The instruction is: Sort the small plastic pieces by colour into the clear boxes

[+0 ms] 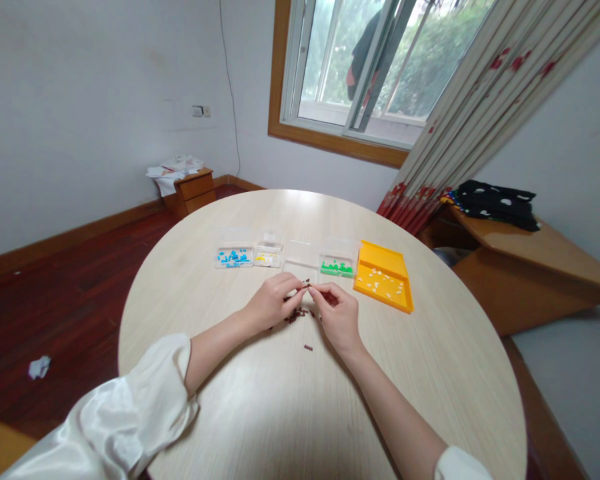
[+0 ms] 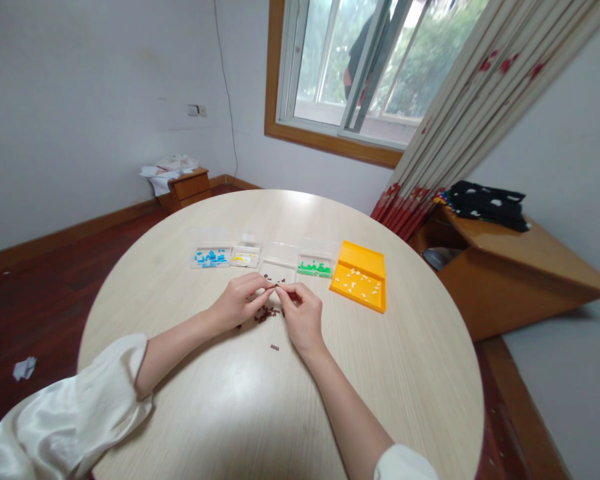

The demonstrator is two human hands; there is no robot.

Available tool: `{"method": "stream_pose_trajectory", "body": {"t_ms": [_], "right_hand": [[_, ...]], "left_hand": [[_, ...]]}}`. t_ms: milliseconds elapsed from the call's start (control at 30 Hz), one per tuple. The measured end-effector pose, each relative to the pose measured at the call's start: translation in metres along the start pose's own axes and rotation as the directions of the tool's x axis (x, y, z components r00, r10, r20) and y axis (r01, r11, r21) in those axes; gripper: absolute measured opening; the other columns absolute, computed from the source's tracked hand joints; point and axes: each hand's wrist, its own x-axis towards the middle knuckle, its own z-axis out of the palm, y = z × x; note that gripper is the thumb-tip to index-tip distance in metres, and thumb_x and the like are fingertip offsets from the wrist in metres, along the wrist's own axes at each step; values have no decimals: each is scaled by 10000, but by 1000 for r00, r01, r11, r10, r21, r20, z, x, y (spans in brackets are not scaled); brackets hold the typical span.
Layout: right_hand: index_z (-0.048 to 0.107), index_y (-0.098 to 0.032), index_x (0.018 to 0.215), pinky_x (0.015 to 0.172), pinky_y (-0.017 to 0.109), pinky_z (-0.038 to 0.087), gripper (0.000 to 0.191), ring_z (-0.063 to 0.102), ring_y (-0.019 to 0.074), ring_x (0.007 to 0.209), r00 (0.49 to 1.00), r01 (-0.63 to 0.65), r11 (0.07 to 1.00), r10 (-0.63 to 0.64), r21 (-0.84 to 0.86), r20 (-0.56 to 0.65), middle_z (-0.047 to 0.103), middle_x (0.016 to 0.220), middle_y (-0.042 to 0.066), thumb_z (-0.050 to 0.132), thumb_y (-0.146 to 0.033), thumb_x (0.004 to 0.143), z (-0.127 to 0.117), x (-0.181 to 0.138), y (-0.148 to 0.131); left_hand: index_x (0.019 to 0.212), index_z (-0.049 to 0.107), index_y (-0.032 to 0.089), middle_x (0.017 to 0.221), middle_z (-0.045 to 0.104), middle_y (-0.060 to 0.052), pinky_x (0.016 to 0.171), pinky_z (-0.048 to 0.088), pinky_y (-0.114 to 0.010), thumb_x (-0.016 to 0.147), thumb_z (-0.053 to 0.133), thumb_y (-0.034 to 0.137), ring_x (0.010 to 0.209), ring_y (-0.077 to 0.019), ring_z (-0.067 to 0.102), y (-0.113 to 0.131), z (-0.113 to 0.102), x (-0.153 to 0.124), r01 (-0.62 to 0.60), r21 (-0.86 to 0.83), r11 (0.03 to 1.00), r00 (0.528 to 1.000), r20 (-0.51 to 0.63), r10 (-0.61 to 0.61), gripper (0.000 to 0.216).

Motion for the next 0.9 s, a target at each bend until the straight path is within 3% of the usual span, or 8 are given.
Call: {"method": "stream_pose_trajectory", "body": {"t_ms": [267,400,567,700,900], "right_hand": [[645,-186,747,636,288,459,136,581,152,669,997,80,994,-81,-80,-11,655,717,28,572,-293,791,2,-3,-3],[616,-204,758,629,293,450,139,563,151,675,974,226,954,-226,-195,23,627,720,25,523,-270,837,1,-5,-4],[598,-212,789,612,305,440,130,544,159,666,908,413,861,-414,-299,63,616,737,37,486,-227,855,-2,-5,-3],[596,-206,798,614,299,436,122,536,155,658,922,379,864,-384,-332,53,611,725,27,497,-241,861,-4,-2,1],[637,-203,757,638,298,441,144,549,155,656,966,227,918,-254,-326,-43,648,717,21,554,-297,826,-8,5,10]], "left_hand": [[739,590,146,689,594,-33,644,425,-242,861,473,197,661,-131,534,3,-1,1,106,-26,994,993,52,-104,177],[697,569,152,654,567,-9,614,404,-230,837,476,192,620,-116,501,5,-2,2,166,-62,984,984,78,-161,173],[689,572,147,623,541,8,580,376,-216,819,474,168,582,-102,465,5,1,1,192,-89,977,974,137,-179,165],[693,573,144,626,546,4,582,378,-218,830,481,178,585,-104,469,4,2,0,192,-75,978,975,126,-182,168],[737,586,155,684,597,-9,648,416,-243,838,501,176,644,-124,520,-6,1,0,230,-6,973,973,10,-230,133]]}}
